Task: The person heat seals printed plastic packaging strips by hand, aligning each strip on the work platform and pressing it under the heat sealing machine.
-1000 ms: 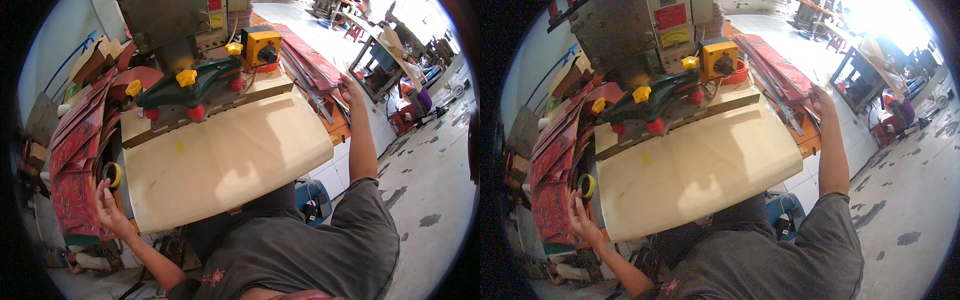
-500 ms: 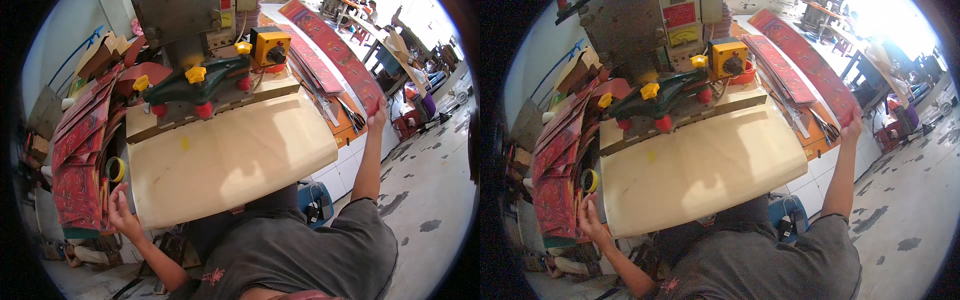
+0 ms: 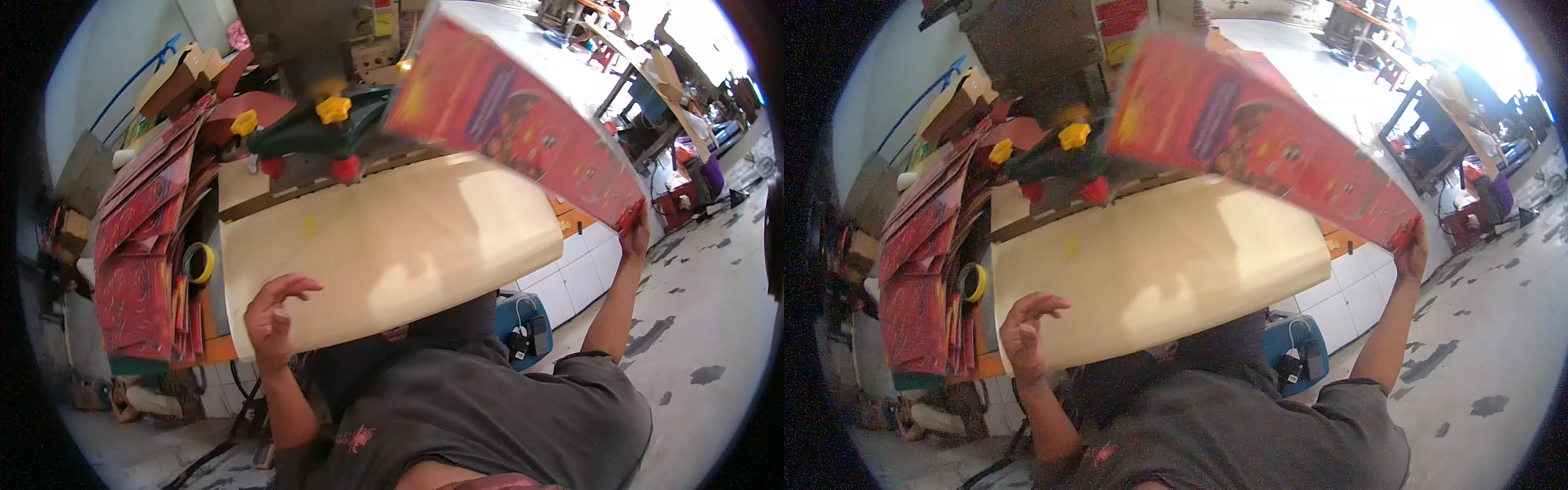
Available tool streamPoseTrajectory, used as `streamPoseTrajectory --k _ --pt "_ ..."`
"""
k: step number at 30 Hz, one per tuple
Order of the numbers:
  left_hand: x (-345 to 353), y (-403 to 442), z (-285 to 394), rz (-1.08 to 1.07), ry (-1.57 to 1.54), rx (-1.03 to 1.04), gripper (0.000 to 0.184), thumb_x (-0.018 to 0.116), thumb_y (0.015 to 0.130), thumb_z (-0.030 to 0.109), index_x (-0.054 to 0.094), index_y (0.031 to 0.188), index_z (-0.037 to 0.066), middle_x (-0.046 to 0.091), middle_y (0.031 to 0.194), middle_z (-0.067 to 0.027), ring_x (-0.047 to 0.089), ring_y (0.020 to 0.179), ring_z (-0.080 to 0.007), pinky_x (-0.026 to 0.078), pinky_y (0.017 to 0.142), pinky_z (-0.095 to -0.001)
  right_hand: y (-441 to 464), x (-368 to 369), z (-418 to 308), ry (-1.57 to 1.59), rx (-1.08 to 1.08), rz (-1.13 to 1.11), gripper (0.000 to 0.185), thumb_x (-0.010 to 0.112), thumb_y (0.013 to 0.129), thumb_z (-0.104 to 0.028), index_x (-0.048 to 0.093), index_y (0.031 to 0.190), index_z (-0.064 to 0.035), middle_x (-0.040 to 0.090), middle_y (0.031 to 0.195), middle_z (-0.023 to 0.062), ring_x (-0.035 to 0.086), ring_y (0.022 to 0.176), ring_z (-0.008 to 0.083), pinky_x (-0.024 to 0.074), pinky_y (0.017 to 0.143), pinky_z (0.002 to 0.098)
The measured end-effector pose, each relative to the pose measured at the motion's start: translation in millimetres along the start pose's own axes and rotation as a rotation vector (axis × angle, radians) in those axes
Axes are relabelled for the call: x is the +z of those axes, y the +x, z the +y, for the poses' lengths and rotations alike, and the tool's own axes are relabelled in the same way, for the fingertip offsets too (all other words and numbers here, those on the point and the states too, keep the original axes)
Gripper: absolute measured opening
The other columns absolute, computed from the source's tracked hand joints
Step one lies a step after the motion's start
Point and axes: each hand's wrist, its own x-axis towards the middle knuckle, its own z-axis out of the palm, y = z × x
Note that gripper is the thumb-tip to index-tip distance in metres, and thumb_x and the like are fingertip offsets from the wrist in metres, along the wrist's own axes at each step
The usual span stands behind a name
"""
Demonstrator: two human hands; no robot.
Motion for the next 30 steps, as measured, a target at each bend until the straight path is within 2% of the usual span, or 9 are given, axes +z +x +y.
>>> streamPoseTrajectory --k 4,6,9,11,15,18,21,26,30 --pt "32 12 16 0.001 -0.267 0.0 0.092 0.061 0.091 0.067 0.045 0.144 -0.007 0.069 0.116 -0.0207 0.067 0.111 -0.0298 0.049 0.09 -0.0358 0 80 16 -0.091 0.071 0.02 0.031 0.052 0.108 -0.033 0.063 0.123 -0.008 0.069 0.106 0.0054 0.067 0.093 0.0153 0.0565 0.08 0.0351" --pt "28 15 15 0.065 -0.252 -0.003 0.087 0.062 0.093 0.063 0.044 0.143 -0.006 0.07 0.114 -0.0203 0.068 0.108 -0.0286 0.049 0.088 -0.0351 4 112 24 -0.136 0.082 0.098 0.034 0.052 0.108 -0.032 0.062 0.125 -0.0034 0.068 0.111 0.0072 0.066 0.1 0.0157 0.0544 0.089 0.0338" --pt "0 4 4 0.205 -0.182 -0.049 0.072 0.061 0.097 0.055 0.046 0.137 -0.004 0.071 0.107 -0.0186 0.069 0.101 -0.0263 0.049 0.082 -0.0341 12 147 33 -0.098 0.214 -0.179 0.038 0.052 0.108 -0.026 0.057 0.131 0.0031 0.065 0.123 0.0109 0.065 0.11 0.0157 0.0532 0.095 0.0307" --pt "-9 -1 6 0.34 -0.18 -0.086 0.047 0.06 0.103 0.039 0.048 0.127 0.0 0.069 0.094 -0.0131 0.065 0.084 -0.018 0.046 0.073 -0.0301 10 184 38 -0.117 0.236 -0.175 0.035 0.053 0.108 -0.025 0.058 0.13 0.0017 0.066 0.121 0.0109 0.066 0.108 0.0149 0.0548 0.093 0.0303" --pt "-31 -11 3 0.54 0.136 -0.232 0.03 0.062 0.103 0.029 0.052 0.118 0.005 0.054 0.074 0.0002 0.048 0.065 -0.0058 0.04 0.065 -0.021 19 214 58 -0.143 0.264 -0.165 0.035 0.053 0.107 -0.023 0.057 0.131 0.0014 0.067 0.122 0.01 0.066 0.109 0.0146 0.0547 0.094 0.0304" --pt "-48 -20 -9 0.655 0.072 -0.192 0.024 0.061 0.104 0.03 0.058 0.106 0.006 0.055 0.072 0.0013 0.049 0.062 -0.0068 0.041 0.061 -0.0223 29 225 71 -0.132 0.321 -0.284 0.034 0.055 0.106 -0.022 0.057 0.131 0.0015 0.066 0.124 0.0087 0.065 0.111 0.0151 0.053 0.097 0.0304" --pt "-65 -32 -5 0.629 -0.042 -0.251 0.025 0.06 0.105 0.031 0.061 0.098 0.007 0.06 0.074 -0.0001 0.051 0.06 -0.0072 0.042 0.056 -0.024 27 256 89 -0.178 0.373 -0.27 0.034 0.057 0.105 -0.024 0.061 0.124 0.0039 0.07 0.115 0.0083 0.067 0.102 0.012 0.0523 0.091 0.0284" --pt "-92 -52 -12 0.529 -0.065 -0.217 0.024 0.062 0.104 0.03 0.061 0.105 0.006 0.069 0.088 -0.0041 0.06 0.064 -0.0072 0.047 0.056 -0.0229 30 277 109 -0.192 0.416 -0.263 0.034 0.058 0.105 -0.024 0.063 0.123 0.004 0.07 0.114 0.0078 0.067 0.101 0.0112 0.0526 0.089 0.0264" --pt "-103 -57 -15 0.654 -0.121 -0.278 0.029 0.065 0.102 0.026 0.062 0.119 0.004 0.068 0.087 -0.0023 0.062 0.068 -0.009 0.05 0.062 -0.0223 21 297 110 -0.235 0.514 -0.277 0.036 0.061 0.103 -0.023 0.061 0.125 0.005 0.07 0.116 0.0083 0.067 0.102 0.0114 0.0538 0.089 0.0273"
